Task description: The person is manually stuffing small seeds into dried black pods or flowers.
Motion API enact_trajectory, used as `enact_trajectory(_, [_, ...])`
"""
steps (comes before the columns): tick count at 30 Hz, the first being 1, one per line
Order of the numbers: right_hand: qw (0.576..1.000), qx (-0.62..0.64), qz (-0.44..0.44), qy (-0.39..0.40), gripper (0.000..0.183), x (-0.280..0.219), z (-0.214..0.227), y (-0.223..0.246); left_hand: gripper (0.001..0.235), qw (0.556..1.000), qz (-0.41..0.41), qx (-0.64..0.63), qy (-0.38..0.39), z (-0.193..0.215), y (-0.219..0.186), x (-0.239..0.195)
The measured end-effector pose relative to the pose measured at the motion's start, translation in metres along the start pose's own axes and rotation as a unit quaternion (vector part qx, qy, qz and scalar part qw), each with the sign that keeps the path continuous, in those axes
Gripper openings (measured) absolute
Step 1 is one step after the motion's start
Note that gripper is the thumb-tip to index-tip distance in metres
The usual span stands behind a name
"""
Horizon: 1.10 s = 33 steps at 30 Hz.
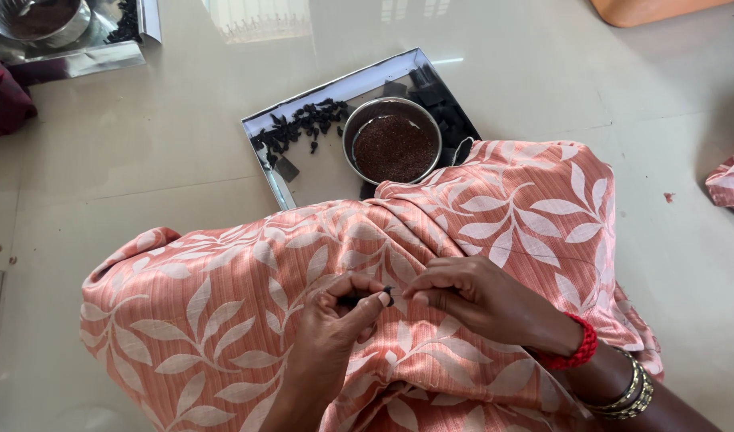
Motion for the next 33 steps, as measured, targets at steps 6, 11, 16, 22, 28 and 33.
enact_trajectory(6, [0.998, -0.060, -0.032, -0.014, 0.013, -0.002, 0.007, -0.006, 0.012, 0.999, 0.045, -0.012, 0.023, 0.002, 0.010, 0.005])
enact_trajectory(11, [0.999, -0.019, -0.041, -0.007, 0.015, -0.003, 0.007, -0.003, 0.009, 1.000, -0.001, -0.006, 0.003, 0.000, 0.003, 0.000])
enact_trajectory(16, [0.993, 0.024, -0.116, -0.013, 0.017, -0.006, 0.006, -0.007, 0.007, 0.997, -0.041, 0.063, -0.017, 0.001, 0.005, 0.002])
enact_trajectory(22, [0.973, 0.120, -0.197, 0.028, 0.017, -0.016, -0.005, -0.003, 0.009, 0.992, -0.100, 0.068, -0.030, -0.008, -0.005, 0.000])
enact_trajectory(28, [0.993, -0.047, -0.039, 0.102, 0.019, -0.004, -0.039, 0.004, 0.011, 0.996, -0.085, -0.038, 0.012, -0.018, -0.003, 0.000])
enact_trajectory(33, [0.993, -0.090, -0.074, -0.012, 0.019, 0.010, -0.016, -0.008, 0.013, 0.948, 0.065, -0.291, 0.115, -0.035, 0.014, -0.008])
Point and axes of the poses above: each hand's wrist, its own x-axis towards the middle knuckle, its own z-axis out of the back of the hand, y = z × x, the point moved 4 cm from there along x, towards the middle knuckle, and after that the axes turned 5 degrees about z, right-handed, at the moved point
